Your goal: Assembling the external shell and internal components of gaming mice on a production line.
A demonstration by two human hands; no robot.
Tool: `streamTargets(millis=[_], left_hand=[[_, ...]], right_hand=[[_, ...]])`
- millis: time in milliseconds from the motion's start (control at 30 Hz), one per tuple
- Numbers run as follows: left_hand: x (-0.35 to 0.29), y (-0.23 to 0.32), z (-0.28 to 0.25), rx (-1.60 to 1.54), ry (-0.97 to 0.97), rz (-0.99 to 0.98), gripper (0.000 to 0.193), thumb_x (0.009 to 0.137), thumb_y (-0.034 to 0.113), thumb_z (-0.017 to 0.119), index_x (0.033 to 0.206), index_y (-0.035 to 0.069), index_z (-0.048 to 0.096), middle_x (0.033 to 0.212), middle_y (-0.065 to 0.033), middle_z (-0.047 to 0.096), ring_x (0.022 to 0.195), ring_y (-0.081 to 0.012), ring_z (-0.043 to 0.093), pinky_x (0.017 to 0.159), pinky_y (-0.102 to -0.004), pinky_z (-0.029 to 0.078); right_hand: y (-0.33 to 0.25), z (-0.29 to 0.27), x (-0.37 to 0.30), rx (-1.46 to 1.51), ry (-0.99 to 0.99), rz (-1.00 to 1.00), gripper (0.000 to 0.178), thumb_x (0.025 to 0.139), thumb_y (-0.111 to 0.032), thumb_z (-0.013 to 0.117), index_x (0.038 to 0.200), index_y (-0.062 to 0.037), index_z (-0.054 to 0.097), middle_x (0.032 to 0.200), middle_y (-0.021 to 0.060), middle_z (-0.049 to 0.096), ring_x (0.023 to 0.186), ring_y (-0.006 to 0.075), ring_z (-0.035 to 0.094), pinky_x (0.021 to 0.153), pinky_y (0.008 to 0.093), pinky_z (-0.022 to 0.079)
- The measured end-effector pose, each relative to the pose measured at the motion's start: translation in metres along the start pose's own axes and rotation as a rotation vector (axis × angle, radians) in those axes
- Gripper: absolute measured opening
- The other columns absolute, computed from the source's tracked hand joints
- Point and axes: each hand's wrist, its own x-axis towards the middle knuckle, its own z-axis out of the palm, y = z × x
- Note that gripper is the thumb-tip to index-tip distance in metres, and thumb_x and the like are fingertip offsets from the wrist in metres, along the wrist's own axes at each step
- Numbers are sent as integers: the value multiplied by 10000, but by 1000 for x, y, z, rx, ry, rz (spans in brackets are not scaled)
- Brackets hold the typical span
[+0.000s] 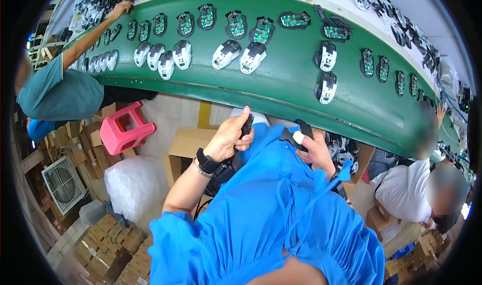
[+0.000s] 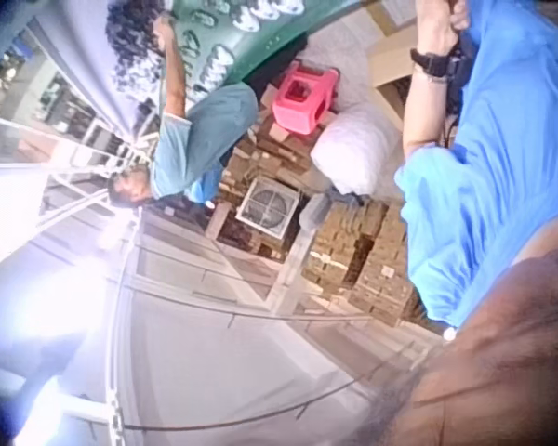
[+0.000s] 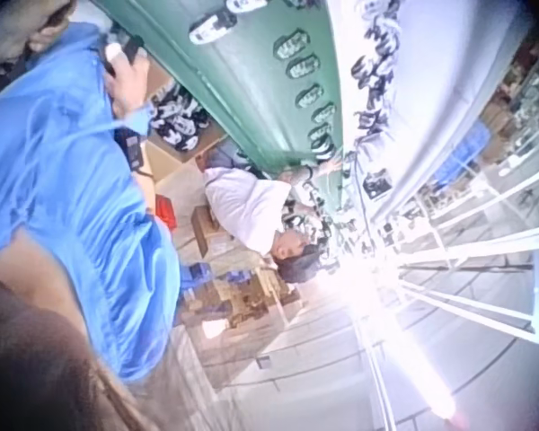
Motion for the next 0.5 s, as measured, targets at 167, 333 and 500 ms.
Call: streamTargets(millis=[167, 333, 500], left_hand=[[3, -6, 16, 303, -17, -75, 473, 980, 507, 426, 777, 85, 495, 513, -11, 444, 377, -68, 284, 356, -236, 207], [19, -11, 0, 425, -40, -132, 554, 953, 590, 406, 816, 77, 562, 591, 21, 486, 426, -63, 340, 373, -232, 220], [45, -17, -12, 395, -10, -302, 684, 895, 690, 393, 995, 49, 610, 843, -46, 585, 702, -111, 525, 557, -271, 440]], right_hand=[[-1, 7, 4, -120, 40, 60, 117, 875, -196, 652, 827, -98, 611, 579, -78, 460, 444, 3, 347, 396, 194, 233], [19, 26, 23, -68, 72, -336, 283, 804, -207, 740, 1005, -29, 648, 865, -15, 616, 769, 74, 535, 659, 256, 459], [19, 37, 28, -348, -57, -273, 361, 693, -197, 819, 959, -21, 649, 862, -10, 624, 790, 87, 531, 697, 254, 460]])
